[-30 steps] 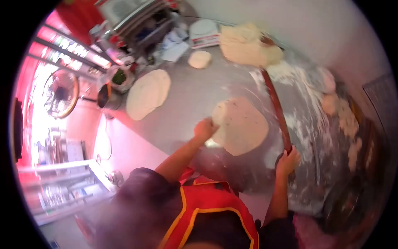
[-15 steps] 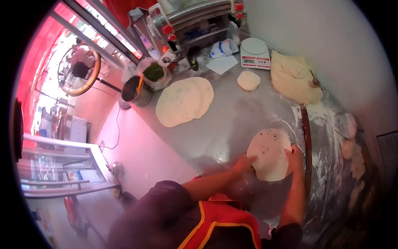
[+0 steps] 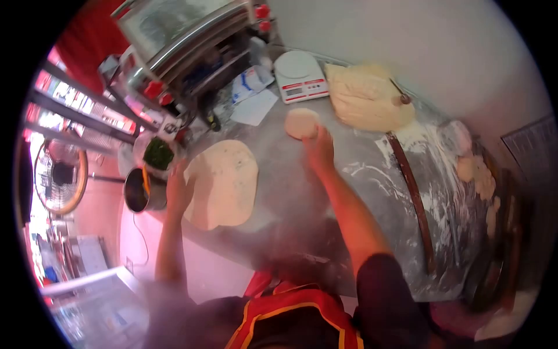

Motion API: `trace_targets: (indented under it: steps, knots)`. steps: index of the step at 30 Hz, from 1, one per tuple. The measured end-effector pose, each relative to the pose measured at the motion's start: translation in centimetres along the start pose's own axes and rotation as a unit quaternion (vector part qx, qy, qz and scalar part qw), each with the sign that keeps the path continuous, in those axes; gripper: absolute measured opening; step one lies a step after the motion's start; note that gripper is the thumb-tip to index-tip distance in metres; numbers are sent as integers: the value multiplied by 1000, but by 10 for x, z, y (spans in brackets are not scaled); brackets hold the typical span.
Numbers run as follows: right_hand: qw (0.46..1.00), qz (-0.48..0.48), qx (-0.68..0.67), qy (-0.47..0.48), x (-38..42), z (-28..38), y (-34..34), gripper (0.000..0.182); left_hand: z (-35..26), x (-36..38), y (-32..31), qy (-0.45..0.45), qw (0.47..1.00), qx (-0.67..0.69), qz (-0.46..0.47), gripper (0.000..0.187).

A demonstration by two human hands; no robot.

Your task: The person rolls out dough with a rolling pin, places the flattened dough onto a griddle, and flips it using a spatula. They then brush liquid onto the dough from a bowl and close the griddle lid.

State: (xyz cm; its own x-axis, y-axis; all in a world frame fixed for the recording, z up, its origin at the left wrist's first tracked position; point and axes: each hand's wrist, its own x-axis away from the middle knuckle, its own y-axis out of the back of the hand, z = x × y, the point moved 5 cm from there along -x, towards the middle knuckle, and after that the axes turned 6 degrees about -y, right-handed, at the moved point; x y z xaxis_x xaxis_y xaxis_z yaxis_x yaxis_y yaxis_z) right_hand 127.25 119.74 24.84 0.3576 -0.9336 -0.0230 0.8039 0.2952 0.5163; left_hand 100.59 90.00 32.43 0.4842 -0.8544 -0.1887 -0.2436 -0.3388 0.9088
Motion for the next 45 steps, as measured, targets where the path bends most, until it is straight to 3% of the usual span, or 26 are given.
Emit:
trace_targets:
  steps: [1,3,5,7,10,13,15,17,18,20,23,25,27,29,32,37,43,45]
  knots:
    - [999,-9,41,11,-30,-6,5,50,-9,0,3,-22,999,-24,-34,47]
    - [993,-3,116,-9,-75,-43,-19,62,-38,9,-16,2,994,109,0,43]
    - [988,18,135,-70,-82,-33,-20,61,-65,18,-38,-5,985,173,15,39]
    - [988,88,39,-120,-75,-39,-23,57,-87,23,-50,-23,977,210,31,34]
    - [997,18,-24,-73,-36,-37,2,47,-126,20,-55,-52,973,224,31,29]
    - [977,9,-144,-155,-2,-42,66,38,-150,17,-67,-120,971,204,42,26]
    - [955,-42,-244,-165,4,-86,110,33,-170,15,-78,-162,968,183,58,26]
    - [953,-124,-190,-201,17,-100,172,40,-194,10,-88,-173,959,210,75,27]
    - [977,-129,-58,-160,22,-111,190,42,-205,8,-101,-173,958,213,81,28]
    - [969,-127,203,-67,26,-126,205,48,-234,-2,-129,-194,952,215,95,30]
    - [957,-114,260,-49,49,-135,205,53,-295,-25,-183,-262,947,152,103,37]
    - [962,-171,213,-15,76,-103,240,52,-342,-39,-237,-330,928,128,117,44]
    - [952,-208,223,-12,114,-101,275,52,-404,-57,-241,-302,914,202,183,50]
    - [929,-228,289,-31,168,-137,312,53,-436,-63,-284,-336,926,139,99,54]
    - [887,-246,379,-89,234,-182,351,54,-465,-62,-312,-271,959,73,24,57]
    - [892,-173,386,-158,248,-224,368,49,-464,-29,-300,-305,950,38,53,57]
    - [907,-153,372,-123,259,-225,375,39,-410,160,-227,-330,934,25,132,59]
    - [914,-146,354,-135,259,-220,371,34,-401,190,-219,-344,933,3,109,62]
